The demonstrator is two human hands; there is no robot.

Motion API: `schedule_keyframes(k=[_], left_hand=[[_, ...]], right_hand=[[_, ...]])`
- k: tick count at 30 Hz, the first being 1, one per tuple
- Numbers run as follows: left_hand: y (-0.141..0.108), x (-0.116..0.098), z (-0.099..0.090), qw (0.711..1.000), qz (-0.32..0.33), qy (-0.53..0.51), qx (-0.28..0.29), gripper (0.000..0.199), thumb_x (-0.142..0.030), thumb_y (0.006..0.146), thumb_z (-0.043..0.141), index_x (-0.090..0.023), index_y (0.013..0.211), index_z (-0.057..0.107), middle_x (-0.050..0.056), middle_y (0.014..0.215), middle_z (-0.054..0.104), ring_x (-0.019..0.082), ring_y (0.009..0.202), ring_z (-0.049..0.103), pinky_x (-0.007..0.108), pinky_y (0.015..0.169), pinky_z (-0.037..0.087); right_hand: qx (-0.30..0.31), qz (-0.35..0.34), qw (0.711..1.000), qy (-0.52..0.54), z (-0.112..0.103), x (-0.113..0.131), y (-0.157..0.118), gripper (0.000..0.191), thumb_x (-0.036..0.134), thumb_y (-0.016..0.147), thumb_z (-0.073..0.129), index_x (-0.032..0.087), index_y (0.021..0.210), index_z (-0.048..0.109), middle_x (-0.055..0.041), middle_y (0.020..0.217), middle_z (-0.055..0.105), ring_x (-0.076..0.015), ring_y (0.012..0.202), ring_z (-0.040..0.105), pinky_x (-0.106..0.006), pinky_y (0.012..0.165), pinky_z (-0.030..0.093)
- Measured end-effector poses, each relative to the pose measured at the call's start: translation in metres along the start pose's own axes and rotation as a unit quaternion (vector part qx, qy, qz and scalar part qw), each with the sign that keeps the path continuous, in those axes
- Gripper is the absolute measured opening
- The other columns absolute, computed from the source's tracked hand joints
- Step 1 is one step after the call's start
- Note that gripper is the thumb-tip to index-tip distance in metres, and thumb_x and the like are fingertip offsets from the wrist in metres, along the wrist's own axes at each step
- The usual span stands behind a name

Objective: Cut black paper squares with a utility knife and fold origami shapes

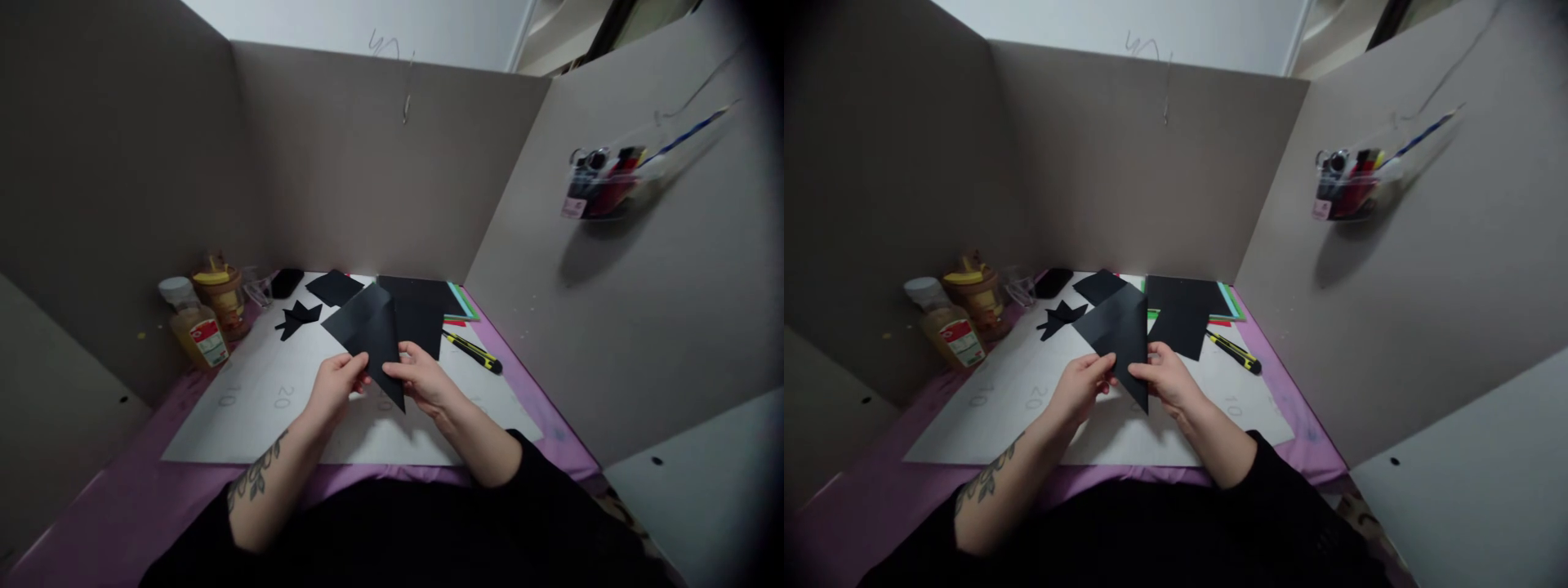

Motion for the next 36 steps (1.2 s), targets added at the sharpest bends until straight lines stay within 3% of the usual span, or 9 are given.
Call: schedule_keyframes(k=[7, 17, 20, 22, 24, 26, 30, 33, 36], left_hand=[[0.013, -0.007, -0.011, 0.997, -0.03, -0.044, -0.048, 0.032, -0.038, 0.055, 0.075, -0.013, 0.058, 0.055, 0.0, 0.052, 0.056, 0.009, 0.046, 0.051, 0.017, 0.038, 0.03], [0.016, -0.007, -0.016, 0.997, -0.023, -0.026, -0.072, 0.032, -0.04, 0.057, 0.072, -0.015, 0.061, 0.052, -0.001, 0.054, 0.056, 0.01, 0.048, 0.052, 0.018, 0.038, 0.03], [0.014, -0.01, -0.011, 0.999, -0.002, 0.021, -0.039, 0.03, -0.041, 0.061, 0.068, -0.016, 0.057, 0.051, -0.001, 0.05, 0.054, 0.009, 0.045, 0.049, 0.019, 0.039, 0.03], [0.012, -0.014, -0.006, 0.996, -0.004, 0.091, 0.021, 0.03, -0.04, 0.064, 0.065, -0.017, 0.054, 0.05, -0.001, 0.047, 0.053, 0.009, 0.042, 0.046, 0.02, 0.04, 0.031], [0.011, -0.02, -0.003, 0.979, -0.011, 0.181, 0.093, 0.029, -0.039, 0.067, 0.062, -0.017, 0.052, 0.051, -0.001, 0.046, 0.051, 0.009, 0.042, 0.045, 0.021, 0.041, 0.032], [0.008, -0.029, 0.0, 0.947, -0.005, 0.276, 0.164, 0.028, -0.039, 0.069, 0.059, -0.017, 0.053, 0.052, -0.001, 0.047, 0.052, 0.01, 0.044, 0.045, 0.022, 0.043, 0.032], [-0.003, -0.053, 0.014, 0.831, 0.096, 0.467, 0.285, 0.025, -0.035, 0.073, 0.054, -0.018, 0.055, 0.053, -0.003, 0.048, 0.049, 0.01, 0.045, 0.041, 0.023, 0.046, 0.029], [-0.01, -0.074, 0.027, 0.752, 0.243, 0.567, 0.233, 0.018, -0.025, 0.07, 0.057, -0.019, 0.053, 0.053, -0.001, 0.05, 0.048, 0.013, 0.049, 0.044, 0.026, 0.055, 0.034], [-0.017, -0.086, 0.035, 0.71, 0.345, 0.592, 0.16, 0.018, -0.015, 0.07, 0.056, -0.021, 0.053, 0.055, 0.004, 0.055, 0.054, 0.02, 0.063, 0.055, 0.032, 0.07, 0.041]], right_hand=[[0.018, 0.031, 0.999, -0.027, 0.002, -0.004, -0.003, 0.045, 0.027, 0.057, 0.075, 0.021, 0.09, 0.045, 0.0049, 0.059, 0.061, -0.0121, 0.046, 0.06, -0.017, 0.039, 0.041], [0.029, 0.061, 0.996, -0.056, -0.001, -0.009, -0.005, 0.036, 0.027, 0.062, 0.071, 0.02, 0.089, 0.048, 0.0011, 0.061, 0.063, -0.0107, 0.049, 0.058, -0.017, 0.043, 0.041], [0.036, 0.012, 0.997, -0.061, -0.005, -0.006, 0.0, 0.037, 0.033, 0.062, 0.071, 0.019, 0.09, 0.051, -0.0029, 0.077, 0.064, -0.0144, 0.065, 0.063, -0.024, 0.055, 0.047], [-0.025, -0.085, 0.991, -0.1, -0.018, 0.009, 0.002, 0.039, 0.037, 0.065, 0.068, 0.02, 0.096, 0.051, -0.0067, 0.094, 0.063, -0.0189, 0.083, 0.062, -0.031, 0.068, 0.05], [-0.135, -0.227, 0.944, -0.199, -0.034, 0.034, -0.005, 0.042, 0.038, 0.069, 0.064, 0.021, 0.105, 0.05, -0.0104, 0.11, 0.058, -0.0238, 0.102, 0.057, -0.04, 0.082, 0.047], [-0.194, -0.359, 0.849, -0.337, -0.035, 0.061, -0.02, 0.046, 0.036, 0.073, 0.061, 0.022, 0.115, 0.047, -0.0129, 0.124, 0.051, -0.0275, 0.118, 0.046, -0.048, 0.095, 0.039], [-0.085, -0.46, 0.68, -0.565, -0.004, 0.084, -0.038, 0.064, 0.034, 0.073, 0.064, 0.021, 0.131, 0.039, -0.0132, 0.142, 0.035, -0.0321, 0.136, 0.019, -0.057, 0.106, 0.021], [-0.027, -0.455, 0.611, -0.647, 0.018, 0.084, -0.045, 0.063, 0.029, 0.074, 0.065, 0.024, 0.132, 0.041, -0.0106, 0.145, 0.034, -0.0337, 0.137, 0.016, -0.063, 0.105, 0.011], [-0.026, -0.444, 0.573, -0.688, 0.032, 0.08, -0.049, 0.03, 0.021, 0.079, 0.06, 0.028, 0.108, 0.061, -0.0063, 0.128, 0.055, -0.032, 0.129, 0.033, -0.066, 0.103, 0.002]])
Point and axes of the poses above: each hand's wrist, its own y-axis towards the middle knuckle, its own z-axis out of the palm, x = y × z, the point moved 6 cm from there along y, towards the middle knuckle
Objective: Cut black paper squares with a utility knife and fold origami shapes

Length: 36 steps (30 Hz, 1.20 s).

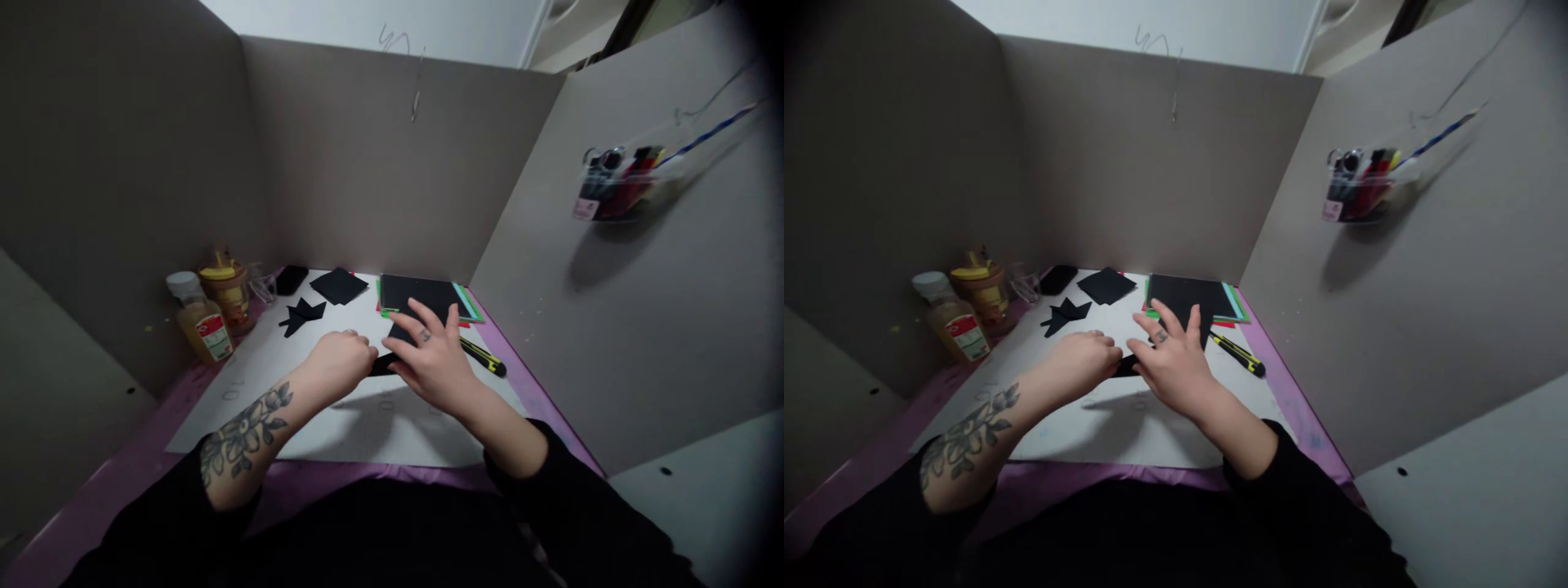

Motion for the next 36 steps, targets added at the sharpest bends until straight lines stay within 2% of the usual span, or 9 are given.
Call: schedule_keyframes(k=[3, 5, 8, 10, 13, 17, 25, 29, 36], left_hand=[[-0.005, -0.005, -0.009, 0.997, 0.022, -0.012, -0.074, 0.014, -0.014, 0.074, 0.056, -0.023, 0.065, 0.062, 0.008, 0.077, 0.064, 0.027, 0.094, 0.058, 0.043, 0.092, 0.035], [-0.017, 0.005, -0.024, 0.976, -0.026, -0.06, -0.21, 0.015, -0.02, 0.075, 0.062, -0.025, 0.088, 0.065, 0.009, 0.109, 0.063, 0.031, 0.119, 0.046, 0.049, 0.102, 0.026], [-0.044, 0.027, -0.025, 0.894, -0.137, -0.196, -0.379, 0.063, -0.031, 0.066, 0.075, -0.024, 0.123, 0.05, 0.011, 0.141, 0.039, 0.031, 0.133, 0.029, 0.048, 0.106, 0.024], [-0.048, 0.035, -0.003, 0.849, -0.172, -0.358, -0.348, 0.071, -0.034, 0.064, 0.077, -0.023, 0.127, 0.047, 0.012, 0.137, 0.043, 0.03, 0.128, 0.037, 0.044, 0.103, 0.031], [-0.042, 0.031, 0.035, 0.754, -0.182, -0.584, -0.24, 0.05, -0.037, 0.069, 0.073, -0.017, 0.113, 0.059, 0.012, 0.114, 0.062, 0.026, 0.107, 0.057, 0.037, 0.092, 0.042], [-0.041, 0.026, 0.053, 0.662, -0.215, -0.682, -0.226, 0.037, -0.039, 0.073, 0.069, -0.015, 0.101, 0.065, 0.007, 0.091, 0.069, 0.02, 0.084, 0.063, 0.029, 0.077, 0.047], [-0.045, 0.026, 0.058, 0.633, -0.209, -0.717, -0.204, 0.036, -0.042, 0.073, 0.069, -0.016, 0.099, 0.065, 0.006, 0.084, 0.07, 0.02, 0.08, 0.064, 0.029, 0.07, 0.048], [-0.045, 0.02, 0.057, 0.626, -0.213, -0.725, -0.194, 0.039, -0.045, 0.072, 0.07, -0.016, 0.097, 0.065, 0.007, 0.084, 0.07, 0.021, 0.081, 0.064, 0.03, 0.072, 0.049], [-0.036, 0.025, 0.022, 0.632, -0.225, -0.69, -0.271, 0.042, -0.042, 0.068, 0.073, -0.019, 0.102, 0.063, 0.005, 0.093, 0.069, 0.018, 0.083, 0.064, 0.028, 0.074, 0.048]], right_hand=[[0.001, 0.039, 0.999, -0.007, 0.003, 0.0, 0.001, 0.014, 0.02, 0.084, 0.054, 0.026, 0.083, 0.067, -0.0034, 0.093, 0.07, -0.0252, 0.102, 0.055, -0.062, 0.104, 0.006], [-0.029, 0.084, 0.996, 0.026, 0.001, -0.008, -0.001, 0.015, 0.022, 0.085, 0.054, 0.025, 0.079, 0.067, -0.0025, 0.08, 0.07, -0.0211, 0.085, 0.059, -0.056, 0.104, 0.019], [-0.1, 0.159, 0.973, 0.134, -0.004, -0.019, -0.009, 0.014, 0.026, 0.083, 0.055, 0.023, 0.076, 0.067, -0.003, 0.075, 0.068, -0.0188, 0.074, 0.061, -0.039, 0.088, 0.041], [-0.123, 0.205, 0.947, 0.213, -0.001, -0.022, -0.016, 0.014, 0.028, 0.081, 0.057, 0.022, 0.073, 0.067, -0.0031, 0.074, 0.068, -0.0184, 0.071, 0.061, -0.031, 0.072, 0.046], [-0.123, 0.259, 0.914, 0.286, 0.01, -0.018, -0.027, 0.013, 0.029, 0.078, 0.06, 0.022, 0.069, 0.066, -0.0022, 0.072, 0.067, -0.0181, 0.068, 0.061, -0.028, 0.064, 0.045], [-0.1, 0.296, 0.886, 0.343, 0.026, -0.012, -0.037, 0.015, 0.031, 0.078, 0.06, 0.02, 0.068, 0.064, -0.0014, 0.069, 0.066, -0.0182, 0.067, 0.06, -0.028, 0.064, 0.045], [-0.117, 0.232, 0.93, 0.259, 0.021, -0.01, -0.033, 0.007, 0.026, 0.076, 0.061, 0.021, 0.077, 0.065, -0.0056, 0.081, 0.066, -0.0226, 0.084, 0.058, -0.036, 0.078, 0.044], [-0.117, 0.245, 0.923, 0.271, 0.014, -0.009, -0.032, 0.009, 0.029, 0.079, 0.058, 0.022, 0.078, 0.064, -0.0055, 0.08, 0.066, -0.0217, 0.08, 0.058, -0.038, 0.079, 0.044], [-0.078, 0.229, 0.924, 0.297, 0.001, 0.0, -0.029, 0.014, 0.029, 0.08, 0.057, 0.023, 0.068, 0.061, -0.0025, 0.071, 0.063, -0.0191, 0.073, 0.058, -0.037, 0.077, 0.043]])
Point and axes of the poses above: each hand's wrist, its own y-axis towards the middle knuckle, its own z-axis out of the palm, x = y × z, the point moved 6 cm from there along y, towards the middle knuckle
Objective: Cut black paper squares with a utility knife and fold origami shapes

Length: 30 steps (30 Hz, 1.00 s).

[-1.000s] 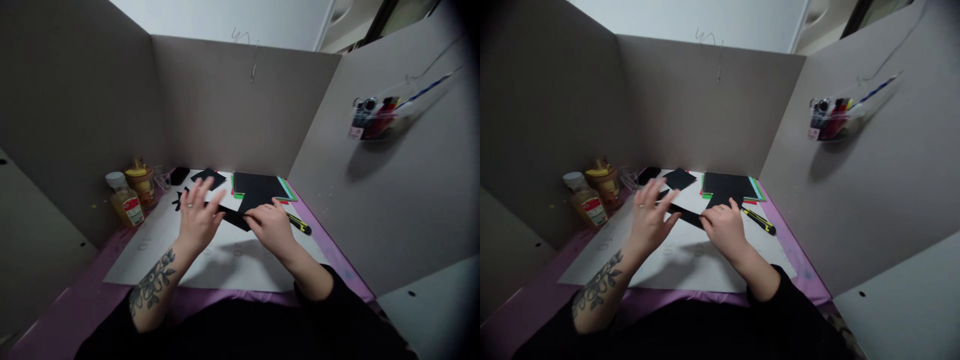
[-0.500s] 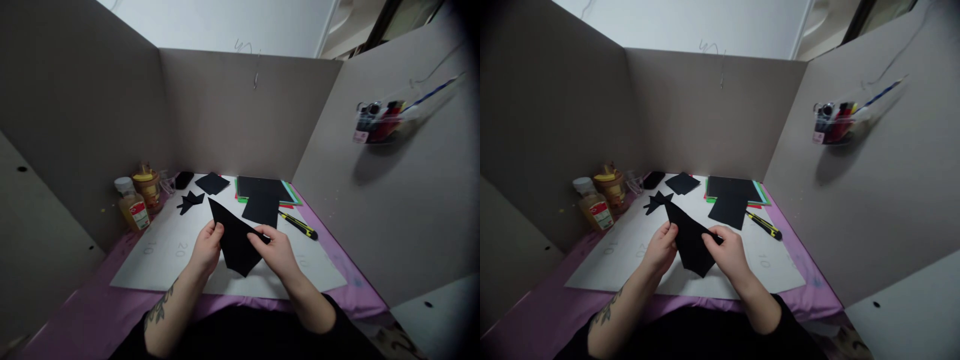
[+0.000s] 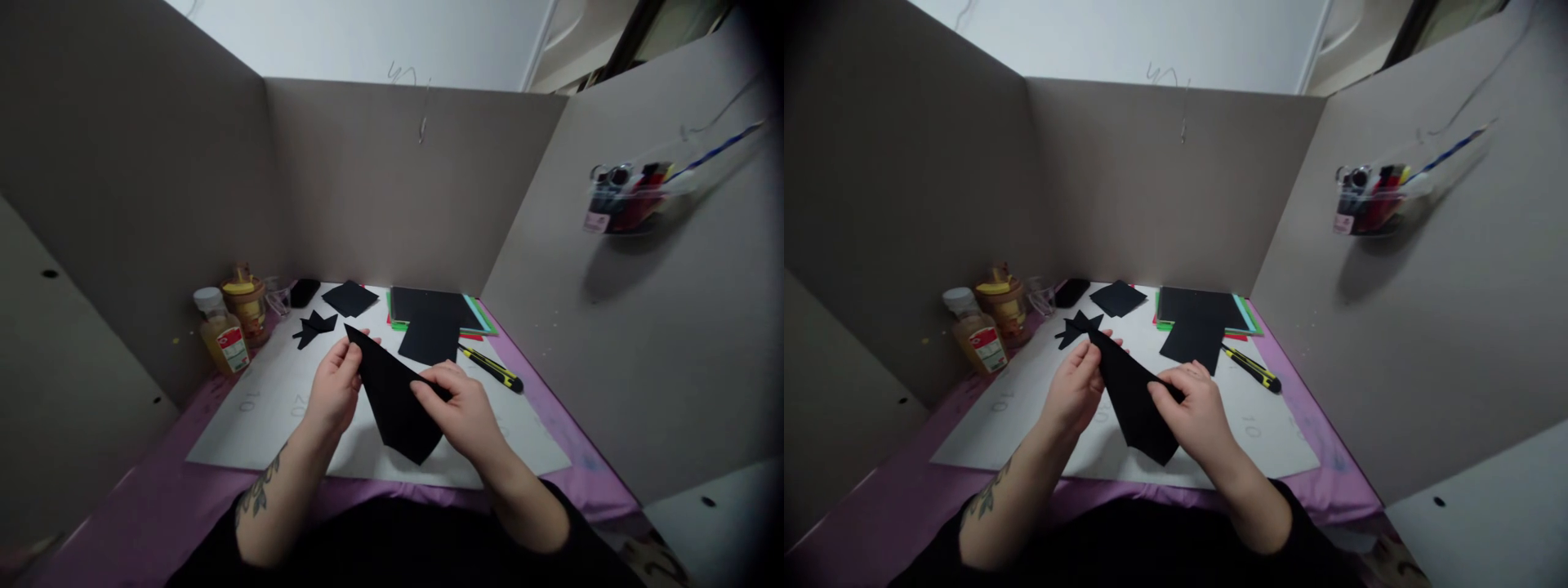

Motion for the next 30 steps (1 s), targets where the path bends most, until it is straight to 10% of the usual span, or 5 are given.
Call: schedule_keyframes(k=[16, 23, 30], left_hand=[[-0.007, -0.009, 0.015, 0.999, 0.028, -0.018, -0.04, 0.032, -0.037, 0.07, 0.071, -0.019, 0.096, 0.062, 0.003, 0.09, 0.068, 0.015, 0.08, 0.062, 0.025, 0.073, 0.048], [-0.007, -0.009, 0.01, 0.995, 0.045, -0.02, -0.083, 0.031, -0.038, 0.071, 0.07, -0.019, 0.095, 0.063, 0.002, 0.086, 0.067, 0.013, 0.079, 0.061, 0.023, 0.074, 0.046], [-0.009, -0.011, 0.011, 0.994, 0.049, -0.033, -0.089, 0.031, -0.036, 0.07, 0.071, -0.019, 0.095, 0.062, 0.001, 0.086, 0.066, 0.012, 0.079, 0.06, 0.023, 0.075, 0.045]], right_hand=[[-0.025, -0.035, 0.999, -0.013, -0.006, 0.002, -0.007, 0.024, 0.025, 0.078, 0.059, 0.025, 0.101, 0.057, -0.0031, 0.086, 0.064, -0.0197, 0.081, 0.06, -0.035, 0.077, 0.046], [-0.011, -0.112, 0.993, -0.022, -0.002, 0.013, -0.008, 0.008, 0.026, 0.077, 0.061, 0.022, 0.083, 0.059, -0.007, 0.098, 0.062, -0.0231, 0.097, 0.057, -0.038, 0.084, 0.045], [-0.014, -0.052, 0.999, -0.008, -0.004, 0.009, -0.008, 0.013, 0.026, 0.079, 0.06, 0.022, 0.066, 0.057, -0.0002, 0.069, 0.064, -0.0164, 0.068, 0.059, -0.032, 0.073, 0.047]])
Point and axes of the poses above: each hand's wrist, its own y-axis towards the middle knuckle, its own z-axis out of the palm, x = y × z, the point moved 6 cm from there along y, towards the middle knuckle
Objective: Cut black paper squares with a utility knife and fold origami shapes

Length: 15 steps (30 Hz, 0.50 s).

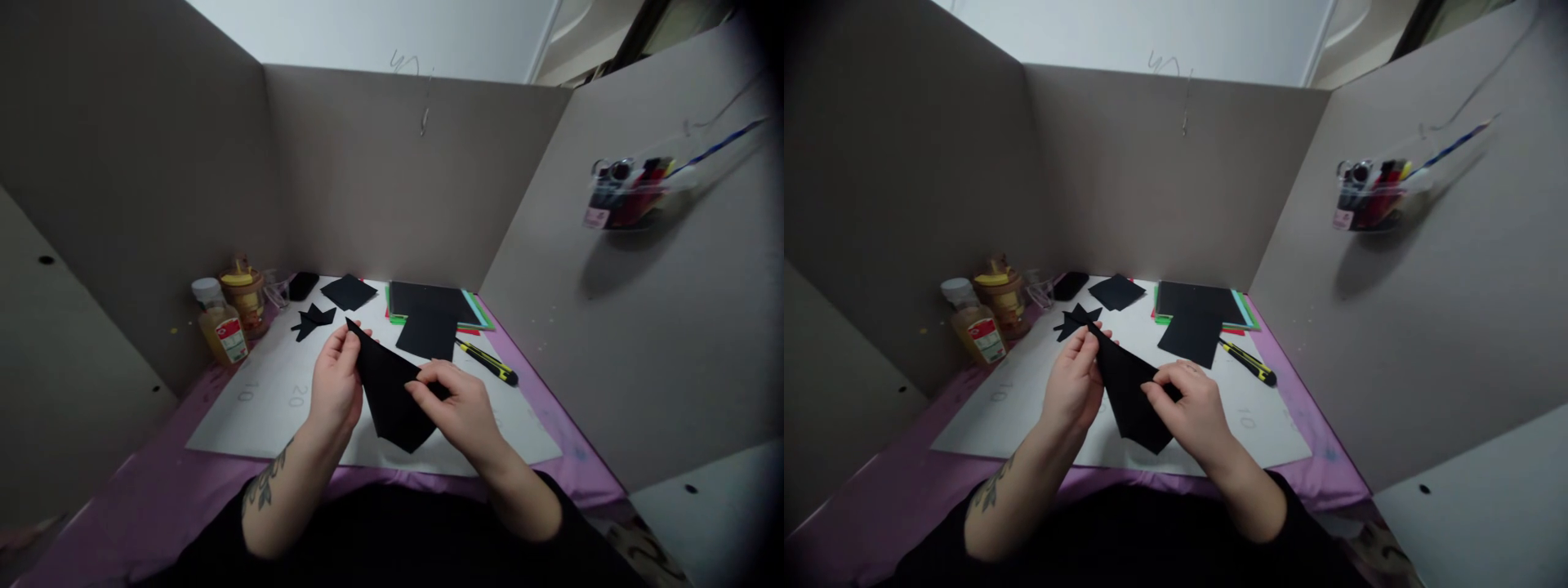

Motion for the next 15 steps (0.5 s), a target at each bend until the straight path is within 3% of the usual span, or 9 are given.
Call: schedule_keyframes(k=[4, 15], left_hand=[[-0.0018, -0.0023, 0.0007, 1.0, 0.007, -0.016, 0.003, 0.026, -0.032, 0.072, 0.07, -0.019, 0.094, 0.063, 0.001, 0.085, 0.066, 0.01, 0.077, 0.059, 0.022, 0.074, 0.045], [-0.0045, -0.0042, -0.0011, 0.998, 0.012, -0.054, -0.006, 0.022, -0.027, 0.074, 0.07, -0.019, 0.094, 0.065, 0.0, 0.08, 0.066, 0.009, 0.071, 0.059, 0.02, 0.07, 0.046]], right_hand=[[-0.009, 0.056, 0.998, 0.019, -0.0033, -0.001, 0.0002, 0.013, 0.027, 0.075, 0.063, 0.021, 0.064, 0.058, 0.0013, 0.066, 0.063, -0.0132, 0.059, 0.057, -0.025, 0.058, 0.044], [-0.008, 0.092, 0.994, 0.055, -0.0028, -0.007, 0.0003, 0.015, 0.027, 0.076, 0.064, 0.02, 0.067, 0.054, 0.0028, 0.063, 0.06, -0.0115, 0.059, 0.056, -0.023, 0.057, 0.042]])
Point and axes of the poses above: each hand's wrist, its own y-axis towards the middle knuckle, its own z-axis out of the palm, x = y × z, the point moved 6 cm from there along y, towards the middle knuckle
